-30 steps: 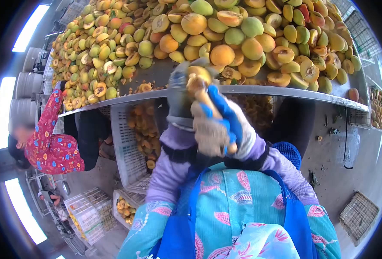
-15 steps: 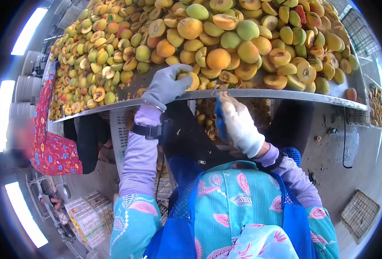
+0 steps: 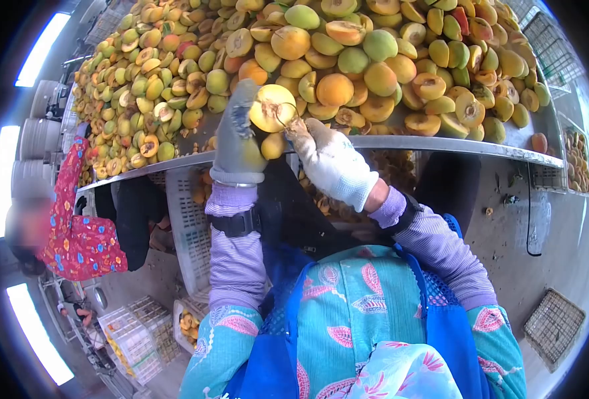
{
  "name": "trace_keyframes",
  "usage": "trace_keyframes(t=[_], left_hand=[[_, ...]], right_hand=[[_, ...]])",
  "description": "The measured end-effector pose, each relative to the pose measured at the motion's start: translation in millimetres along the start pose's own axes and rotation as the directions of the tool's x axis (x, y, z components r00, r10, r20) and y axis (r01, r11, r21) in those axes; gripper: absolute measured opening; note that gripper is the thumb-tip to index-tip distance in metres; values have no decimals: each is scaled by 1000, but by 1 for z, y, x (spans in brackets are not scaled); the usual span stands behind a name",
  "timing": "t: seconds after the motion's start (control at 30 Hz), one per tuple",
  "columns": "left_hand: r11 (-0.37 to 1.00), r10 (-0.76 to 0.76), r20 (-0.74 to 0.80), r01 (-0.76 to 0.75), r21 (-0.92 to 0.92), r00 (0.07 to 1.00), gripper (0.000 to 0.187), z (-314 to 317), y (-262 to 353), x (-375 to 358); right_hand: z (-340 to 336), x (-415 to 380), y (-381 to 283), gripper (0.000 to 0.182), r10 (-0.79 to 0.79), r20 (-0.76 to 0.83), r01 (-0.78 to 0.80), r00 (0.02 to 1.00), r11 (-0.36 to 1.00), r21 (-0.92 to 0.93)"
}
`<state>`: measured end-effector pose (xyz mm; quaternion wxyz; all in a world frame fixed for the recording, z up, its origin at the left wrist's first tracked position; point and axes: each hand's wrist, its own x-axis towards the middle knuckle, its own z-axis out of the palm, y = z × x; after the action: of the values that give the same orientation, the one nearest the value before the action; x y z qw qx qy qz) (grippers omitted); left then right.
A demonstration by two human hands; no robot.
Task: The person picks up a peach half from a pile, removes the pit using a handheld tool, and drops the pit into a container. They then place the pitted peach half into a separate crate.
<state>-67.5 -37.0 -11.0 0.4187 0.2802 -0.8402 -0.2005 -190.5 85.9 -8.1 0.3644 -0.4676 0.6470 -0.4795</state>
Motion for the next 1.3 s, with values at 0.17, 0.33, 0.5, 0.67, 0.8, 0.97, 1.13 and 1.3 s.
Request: trace_keyframes(t=[0.17,0.33,0.5,0.67,0.8,0.97,1.13,1.3], left_hand=[[992,-99,194,111,-52,976,38,-11,38,13],[984,-53,237,92,-155,970,29,-8,31,6],[710,-294,307,422,-563,905,27,0,16,-3],[355,-462,287,471,-807,839,20,15,40,4],[536,-556,170,507,-675,814,20,28,50,6],[827,-228,594,475,-300,772,24,15,35,18],[821,-4,517,298,-487,856,37,17,30,9],[225,-448,508,643,-733,736,29,5,47,-8]], right_hand=[[3,-2,-4,50,86,28,-88,996,991,98],[-3,-5,-7,52,96,134,-117,986,980,160],[0,-10,-7,50,109,88,-128,990,958,256],[6,-13,-3,46,67,58,-81,996,955,285],[31,-27,-4,43,109,-218,-22,970,930,366],[35,-32,25,41,-276,-293,366,915,873,323],[13,-34,6,49,-259,609,-657,750,-399,640],[4,-37,-4,47,-48,680,-676,731,87,732]])
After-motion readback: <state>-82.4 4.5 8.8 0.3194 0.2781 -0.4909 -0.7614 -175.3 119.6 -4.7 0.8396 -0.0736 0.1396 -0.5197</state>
